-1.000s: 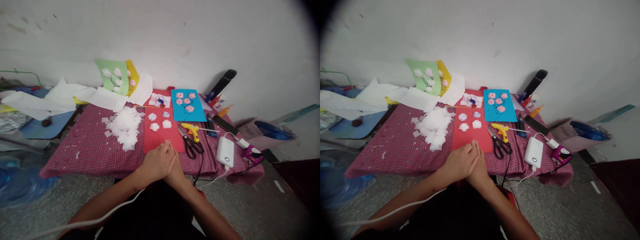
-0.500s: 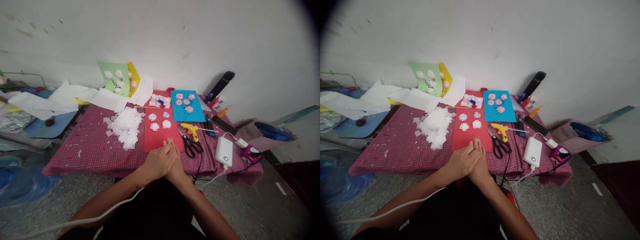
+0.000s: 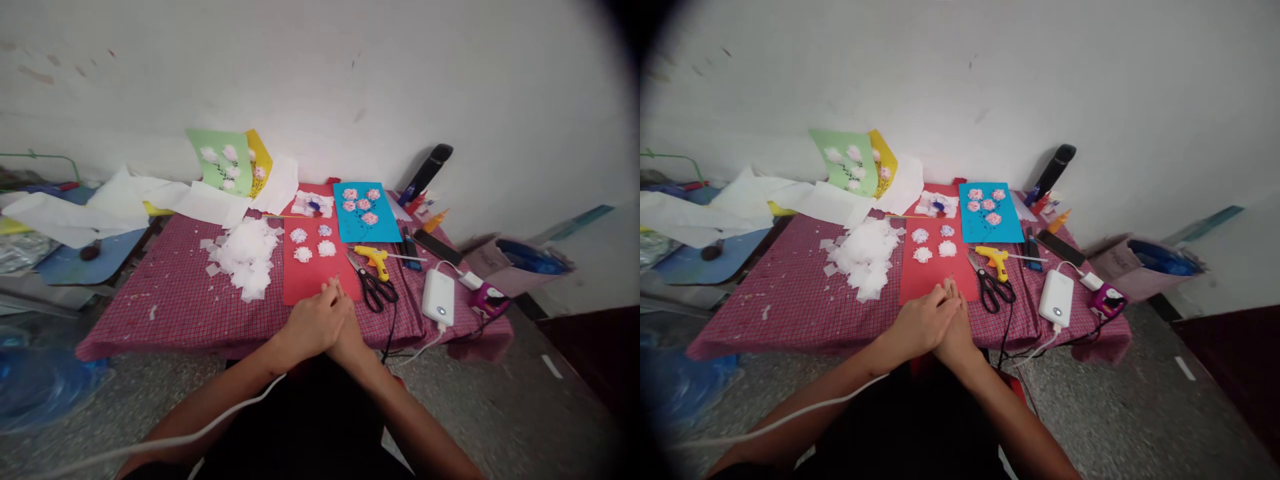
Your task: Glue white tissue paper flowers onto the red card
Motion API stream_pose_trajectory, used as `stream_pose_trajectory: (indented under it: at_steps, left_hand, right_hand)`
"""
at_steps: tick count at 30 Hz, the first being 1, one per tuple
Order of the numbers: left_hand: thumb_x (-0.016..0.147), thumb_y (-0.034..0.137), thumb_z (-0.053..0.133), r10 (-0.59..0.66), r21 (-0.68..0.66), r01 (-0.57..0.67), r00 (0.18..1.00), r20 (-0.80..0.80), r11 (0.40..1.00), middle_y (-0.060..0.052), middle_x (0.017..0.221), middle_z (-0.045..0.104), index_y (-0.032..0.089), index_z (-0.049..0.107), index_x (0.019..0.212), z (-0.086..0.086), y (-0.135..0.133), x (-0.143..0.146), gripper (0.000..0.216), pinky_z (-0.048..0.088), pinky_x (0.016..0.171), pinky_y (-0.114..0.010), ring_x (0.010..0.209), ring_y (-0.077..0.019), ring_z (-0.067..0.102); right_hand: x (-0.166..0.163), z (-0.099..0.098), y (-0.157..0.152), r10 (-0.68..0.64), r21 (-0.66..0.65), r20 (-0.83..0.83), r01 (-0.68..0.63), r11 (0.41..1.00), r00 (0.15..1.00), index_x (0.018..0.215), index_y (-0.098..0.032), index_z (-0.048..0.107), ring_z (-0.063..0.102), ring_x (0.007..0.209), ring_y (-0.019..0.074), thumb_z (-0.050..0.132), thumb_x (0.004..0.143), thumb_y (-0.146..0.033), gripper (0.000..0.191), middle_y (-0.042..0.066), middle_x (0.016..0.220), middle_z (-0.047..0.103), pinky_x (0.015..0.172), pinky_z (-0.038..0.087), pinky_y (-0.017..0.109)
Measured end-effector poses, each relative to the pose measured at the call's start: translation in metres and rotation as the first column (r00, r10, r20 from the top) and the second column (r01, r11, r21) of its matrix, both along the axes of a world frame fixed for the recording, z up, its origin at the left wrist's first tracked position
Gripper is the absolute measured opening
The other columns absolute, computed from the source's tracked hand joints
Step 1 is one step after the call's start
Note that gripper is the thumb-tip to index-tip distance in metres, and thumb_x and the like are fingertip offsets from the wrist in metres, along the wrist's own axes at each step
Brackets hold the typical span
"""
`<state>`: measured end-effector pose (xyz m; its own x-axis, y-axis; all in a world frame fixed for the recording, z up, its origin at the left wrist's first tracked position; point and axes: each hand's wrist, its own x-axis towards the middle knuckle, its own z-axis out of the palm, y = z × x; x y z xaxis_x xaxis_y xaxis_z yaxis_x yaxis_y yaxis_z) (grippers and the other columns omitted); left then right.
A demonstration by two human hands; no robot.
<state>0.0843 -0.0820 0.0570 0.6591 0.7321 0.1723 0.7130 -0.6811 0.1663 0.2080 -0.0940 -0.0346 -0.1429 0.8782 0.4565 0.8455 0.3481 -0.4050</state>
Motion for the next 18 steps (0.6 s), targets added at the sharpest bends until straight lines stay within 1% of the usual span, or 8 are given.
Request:
stream_pose_trajectory:
  at_steps: [3, 6, 8, 11, 14, 16, 18]
  left_hand:
    - [0.105, 0.028, 0.040, 0.005, 0.008, -0.004, 0.998, -0.063, 1.000, -0.021, 0.135, 0.060, 0.016, 0.057, 0.138, -0.0004, 0.0001, -0.0001, 0.039, 0.056, 0.066, -0.037, 0.089, -0.0268, 0.071]
    - [0.106, 0.029, 0.039, 0.011, 0.043, -0.008, 0.998, -0.067, 0.999, -0.020, 0.127, 0.063, 0.015, 0.059, 0.135, -0.0021, 0.0007, -0.0016, 0.038, 0.056, 0.065, -0.036, 0.087, -0.0257, 0.070]
    - [0.106, 0.028, 0.039, 0.000, 0.044, 0.002, 0.999, -0.048, 0.999, -0.017, 0.122, 0.065, 0.017, 0.060, 0.133, -0.0009, 0.0016, -0.0027, 0.036, 0.056, 0.067, -0.033, 0.088, -0.0236, 0.070]
    - [0.105, 0.027, 0.041, -0.014, 0.031, 0.015, 0.999, -0.053, 0.999, -0.018, 0.129, 0.064, 0.018, 0.061, 0.134, 0.0024, 0.0031, -0.0035, 0.036, 0.055, 0.066, -0.032, 0.089, -0.0230, 0.070]
    - [0.104, 0.026, 0.041, 0.000, 0.040, 0.003, 0.998, -0.068, 0.999, -0.023, 0.137, 0.061, 0.013, 0.060, 0.136, 0.0015, 0.0042, -0.0037, 0.039, 0.055, 0.065, -0.036, 0.090, -0.0269, 0.071]
    - [0.104, 0.026, 0.042, -0.002, 0.052, 0.005, 0.998, -0.061, 0.999, -0.024, 0.138, 0.060, 0.011, 0.060, 0.136, -0.0018, 0.0043, -0.0042, 0.040, 0.054, 0.065, -0.037, 0.091, -0.0284, 0.071]
    - [0.104, 0.027, 0.041, 0.000, 0.049, 0.003, 0.999, -0.050, 0.999, -0.024, 0.134, 0.063, 0.010, 0.059, 0.137, -0.0054, 0.0041, -0.0049, 0.041, 0.054, 0.065, -0.037, 0.089, -0.0283, 0.071]
  right_hand:
    - [-0.0011, -0.0003, -0.0014, 0.041, -0.003, 0.012, -0.041, 0.999, 0.999, 0.163, -0.025, 0.035, 0.048, 0.145, 0.0375, 0.056, 0.091, -0.026, 0.075, 0.013, 0.153, 0.058, 0.119, 0.040, 0.055]
    - [-0.0025, -0.0004, -0.0013, 0.051, -0.005, 0.001, -0.051, 0.999, 0.999, 0.164, -0.023, 0.033, 0.046, 0.146, 0.0390, 0.056, 0.092, -0.027, 0.075, 0.015, 0.155, 0.055, 0.119, 0.039, 0.058]
    - [-0.0026, -0.0012, 0.0000, 0.034, 0.000, -0.024, -0.034, 0.999, 0.999, 0.163, -0.022, 0.035, 0.049, 0.143, 0.0386, 0.056, 0.092, -0.027, 0.073, 0.016, 0.152, 0.057, 0.118, 0.040, 0.057]
    - [-0.0028, -0.0036, 0.0016, 0.032, 0.003, -0.026, -0.032, 0.999, 0.999, 0.159, -0.022, 0.041, 0.052, 0.140, 0.0371, 0.056, 0.092, -0.027, 0.069, 0.015, 0.148, 0.061, 0.117, 0.042, 0.054]
    - [-0.0050, -0.0064, 0.0012, 0.071, -0.013, 0.009, -0.071, 0.997, 0.997, 0.157, -0.020, 0.044, 0.051, 0.141, 0.0373, 0.058, 0.092, -0.028, 0.067, 0.016, 0.151, 0.059, 0.119, 0.040, 0.055]
    - [-0.0068, -0.0078, 0.0006, 0.077, -0.028, 0.011, -0.076, 0.997, 0.997, 0.158, -0.020, 0.043, 0.050, 0.142, 0.0371, 0.059, 0.092, -0.029, 0.068, 0.016, 0.152, 0.058, 0.120, 0.039, 0.055]
    - [-0.0077, -0.0092, 0.0007, 0.073, -0.035, 0.002, -0.073, 0.997, 0.997, 0.159, -0.021, 0.042, 0.048, 0.144, 0.0368, 0.058, 0.093, -0.029, 0.069, 0.015, 0.153, 0.057, 0.121, 0.038, 0.055]
